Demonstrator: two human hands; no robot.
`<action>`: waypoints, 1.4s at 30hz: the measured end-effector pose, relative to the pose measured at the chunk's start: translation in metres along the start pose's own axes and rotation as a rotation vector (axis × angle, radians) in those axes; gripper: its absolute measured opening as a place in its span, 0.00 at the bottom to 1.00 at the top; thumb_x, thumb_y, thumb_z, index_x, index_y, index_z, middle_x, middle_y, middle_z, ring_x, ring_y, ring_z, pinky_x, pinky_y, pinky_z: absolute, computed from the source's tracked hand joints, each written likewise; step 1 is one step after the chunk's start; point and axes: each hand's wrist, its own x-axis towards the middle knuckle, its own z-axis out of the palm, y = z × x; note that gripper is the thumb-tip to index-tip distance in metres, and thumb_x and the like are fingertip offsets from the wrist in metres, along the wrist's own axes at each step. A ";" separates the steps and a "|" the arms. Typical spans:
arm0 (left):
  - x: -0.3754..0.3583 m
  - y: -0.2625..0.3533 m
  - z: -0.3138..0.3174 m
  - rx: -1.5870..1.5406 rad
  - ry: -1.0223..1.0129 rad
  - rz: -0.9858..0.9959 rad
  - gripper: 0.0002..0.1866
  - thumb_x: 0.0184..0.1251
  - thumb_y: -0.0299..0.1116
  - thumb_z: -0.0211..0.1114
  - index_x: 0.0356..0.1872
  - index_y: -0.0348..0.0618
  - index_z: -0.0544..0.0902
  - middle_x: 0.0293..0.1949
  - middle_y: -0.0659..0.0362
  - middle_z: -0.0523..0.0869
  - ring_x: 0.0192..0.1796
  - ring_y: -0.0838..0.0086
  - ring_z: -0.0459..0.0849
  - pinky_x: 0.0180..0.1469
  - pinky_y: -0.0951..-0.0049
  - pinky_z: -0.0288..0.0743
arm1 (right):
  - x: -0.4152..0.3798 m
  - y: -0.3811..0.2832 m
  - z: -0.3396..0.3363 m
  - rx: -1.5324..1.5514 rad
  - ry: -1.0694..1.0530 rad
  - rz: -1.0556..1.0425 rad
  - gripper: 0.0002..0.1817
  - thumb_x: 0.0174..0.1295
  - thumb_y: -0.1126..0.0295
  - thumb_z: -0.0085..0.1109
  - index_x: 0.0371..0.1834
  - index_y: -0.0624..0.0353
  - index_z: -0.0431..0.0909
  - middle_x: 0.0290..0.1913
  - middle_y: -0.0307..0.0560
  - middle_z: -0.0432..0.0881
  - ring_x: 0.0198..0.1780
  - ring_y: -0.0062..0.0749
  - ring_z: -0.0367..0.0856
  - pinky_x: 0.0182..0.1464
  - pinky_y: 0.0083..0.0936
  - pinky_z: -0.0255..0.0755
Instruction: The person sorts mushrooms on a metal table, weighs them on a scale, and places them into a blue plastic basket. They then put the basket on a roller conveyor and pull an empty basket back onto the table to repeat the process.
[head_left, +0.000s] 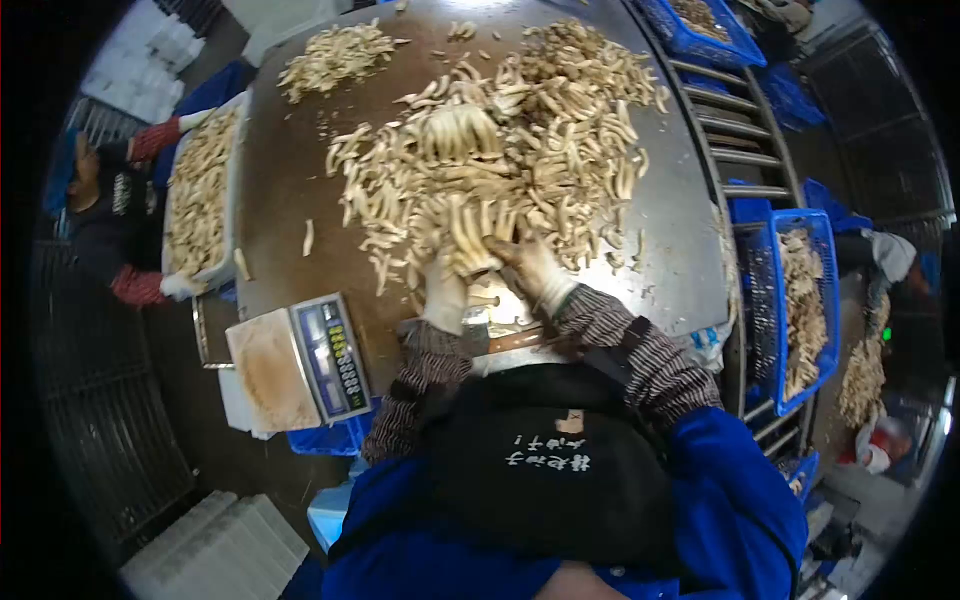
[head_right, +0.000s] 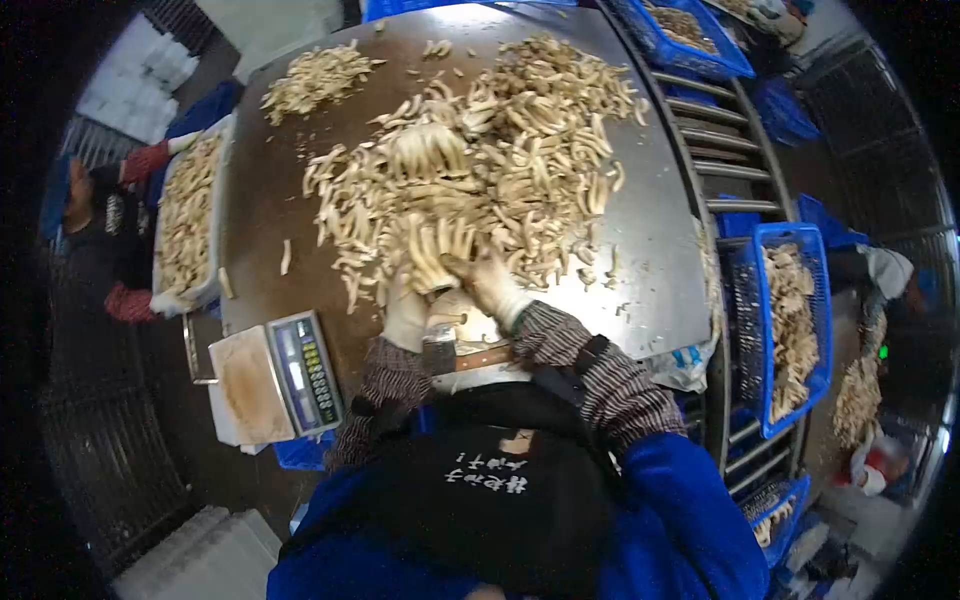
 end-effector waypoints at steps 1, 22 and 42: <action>-0.012 0.015 0.022 0.196 0.196 -0.013 0.24 0.76 0.47 0.42 0.63 0.44 0.72 0.56 0.52 0.79 0.56 0.68 0.81 0.62 0.61 0.75 | 0.018 0.028 -0.007 -0.146 -0.110 -0.083 0.37 0.65 0.66 0.59 0.77 0.49 0.54 0.73 0.61 0.59 0.74 0.48 0.59 0.76 0.39 0.48; -0.019 0.018 -0.080 1.534 0.192 0.189 0.46 0.51 0.25 0.73 0.72 0.34 0.57 0.64 0.40 0.71 0.66 0.52 0.72 0.68 0.64 0.67 | -0.091 0.032 -0.155 -0.916 0.312 0.080 0.24 0.64 0.55 0.62 0.51 0.65 0.74 0.46 0.61 0.81 0.46 0.52 0.82 0.51 0.41 0.77; 0.033 0.073 -0.121 2.031 -0.245 0.413 0.40 0.57 0.40 0.69 0.68 0.28 0.66 0.69 0.40 0.67 0.72 0.52 0.62 0.74 0.60 0.55 | -0.399 0.332 -0.083 0.846 1.516 0.456 0.10 0.64 0.66 0.63 0.43 0.59 0.80 0.29 0.39 0.80 0.29 0.27 0.78 0.31 0.26 0.73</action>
